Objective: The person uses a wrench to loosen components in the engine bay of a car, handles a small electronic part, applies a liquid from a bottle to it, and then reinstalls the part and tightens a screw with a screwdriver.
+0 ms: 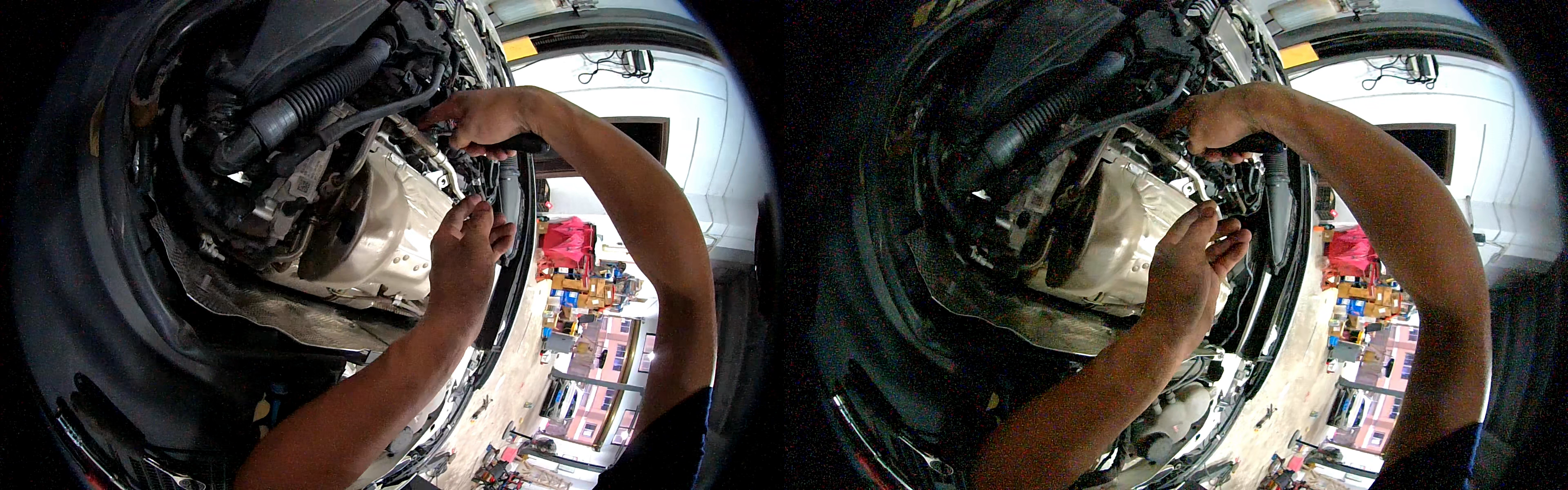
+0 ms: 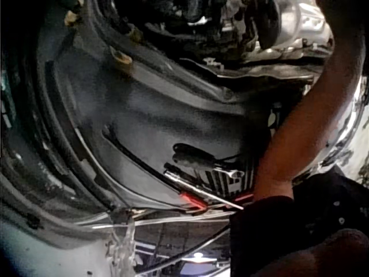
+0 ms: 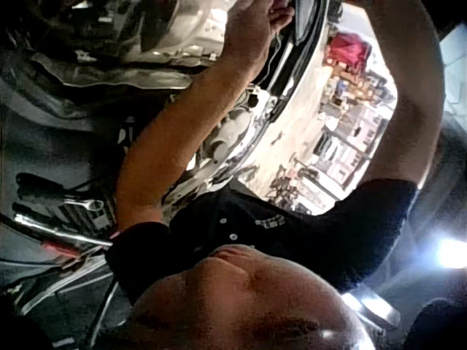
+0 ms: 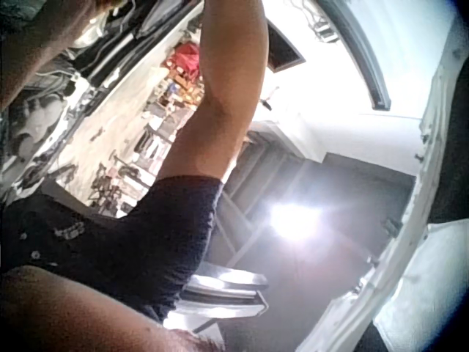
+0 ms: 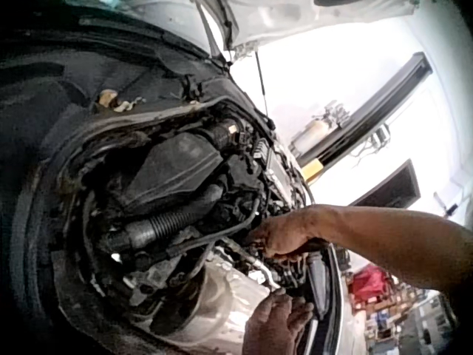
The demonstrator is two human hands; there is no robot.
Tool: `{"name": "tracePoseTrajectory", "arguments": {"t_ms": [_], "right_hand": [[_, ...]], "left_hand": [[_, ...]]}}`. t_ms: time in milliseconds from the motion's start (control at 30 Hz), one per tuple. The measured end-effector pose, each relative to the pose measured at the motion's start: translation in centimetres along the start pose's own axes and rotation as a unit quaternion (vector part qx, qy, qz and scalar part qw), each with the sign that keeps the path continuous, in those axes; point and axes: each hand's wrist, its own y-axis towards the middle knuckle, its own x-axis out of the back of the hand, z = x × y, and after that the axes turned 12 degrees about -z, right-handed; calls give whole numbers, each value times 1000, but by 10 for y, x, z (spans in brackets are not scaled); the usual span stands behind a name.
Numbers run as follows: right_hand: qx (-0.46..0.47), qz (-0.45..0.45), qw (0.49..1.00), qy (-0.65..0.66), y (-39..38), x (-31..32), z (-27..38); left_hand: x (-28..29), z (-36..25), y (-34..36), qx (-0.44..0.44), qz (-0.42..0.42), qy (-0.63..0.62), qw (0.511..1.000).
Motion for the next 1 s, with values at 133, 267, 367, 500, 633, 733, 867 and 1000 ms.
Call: {"name": "tracePoseTrajectory", "arguments": {"t_ms": [133,267,367,500,633,733,867,1000], "right_hand": [[3,-23,999,-48,3,-4,5],[17,-19,997,-67,7,-4,4],[14,-15,998,-54,8,-3,5],[9,-11,998,-54,11,-1,2],[13,3,1000,-8,18,2,-8],[-19,-6,1000,-1,16,1,-7],[36,-6,998,-49,24,8,-16],[54,-12,998,-36,20,12,-9]], "left_hand": [[2,2,1,-8,-6,14,1000],[2,4,2,-6,-9,17,1000],[3,4,3,-3,-2,24,1000],[2,4,2,-23,8,48,999],[3,9,9,-106,30,131,985],[-2,5,8,-333,54,274,901],[-29,-3,14,-507,50,417,752],[-41,-15,37,-683,84,483,541]]}}
